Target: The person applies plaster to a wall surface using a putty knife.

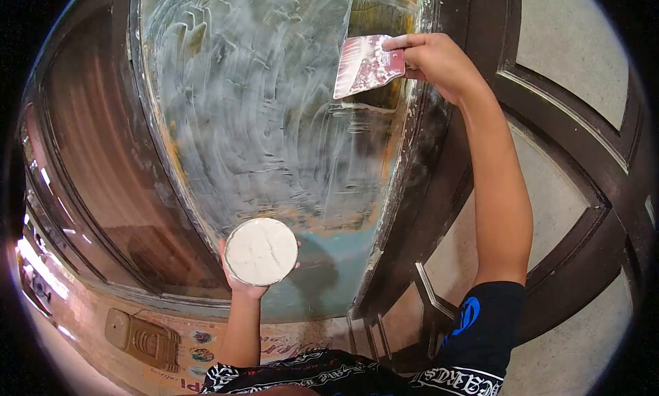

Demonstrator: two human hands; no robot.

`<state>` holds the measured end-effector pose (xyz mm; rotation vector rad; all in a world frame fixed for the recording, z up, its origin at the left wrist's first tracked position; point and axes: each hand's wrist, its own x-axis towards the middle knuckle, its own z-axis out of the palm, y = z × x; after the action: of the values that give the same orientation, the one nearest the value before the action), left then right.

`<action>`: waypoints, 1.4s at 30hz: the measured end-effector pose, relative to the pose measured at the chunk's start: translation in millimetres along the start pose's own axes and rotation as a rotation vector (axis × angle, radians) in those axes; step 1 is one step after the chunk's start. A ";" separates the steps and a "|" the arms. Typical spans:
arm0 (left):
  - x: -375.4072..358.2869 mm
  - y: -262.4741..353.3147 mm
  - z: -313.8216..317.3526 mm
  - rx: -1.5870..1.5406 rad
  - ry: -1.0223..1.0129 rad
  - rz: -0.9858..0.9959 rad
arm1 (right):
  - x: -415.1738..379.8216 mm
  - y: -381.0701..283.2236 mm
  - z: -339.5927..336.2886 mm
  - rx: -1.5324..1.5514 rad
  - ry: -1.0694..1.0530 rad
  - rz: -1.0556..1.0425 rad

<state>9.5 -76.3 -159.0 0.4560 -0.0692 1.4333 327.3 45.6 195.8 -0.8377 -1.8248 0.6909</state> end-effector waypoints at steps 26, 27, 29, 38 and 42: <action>-12.0 4.0 -9.1 -0.076 -0.005 0.024 | 36.7 33.9 31.0 -1.334 0.545 -0.848; -10.9 3.0 -9.4 -0.064 -0.015 0.016 | 38.6 32.7 32.2 -1.246 0.452 -0.880; -8.3 -0.1 -9.1 -0.055 -0.027 0.008 | 36.7 28.0 30.1 -1.104 0.305 -0.875; 2.5 -8.0 -21.9 -0.039 -0.021 0.047 | -11.2 61.4 50.4 -1.147 -0.082 -0.495; 14.1 -10.1 -18.3 -0.040 0.027 0.066 | 8.0 61.0 46.3 -1.251 0.034 -0.448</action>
<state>17.3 -57.4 -173.9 0.4047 -0.0922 1.5002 296.7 84.4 136.8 -1.0937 -2.2264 -0.8646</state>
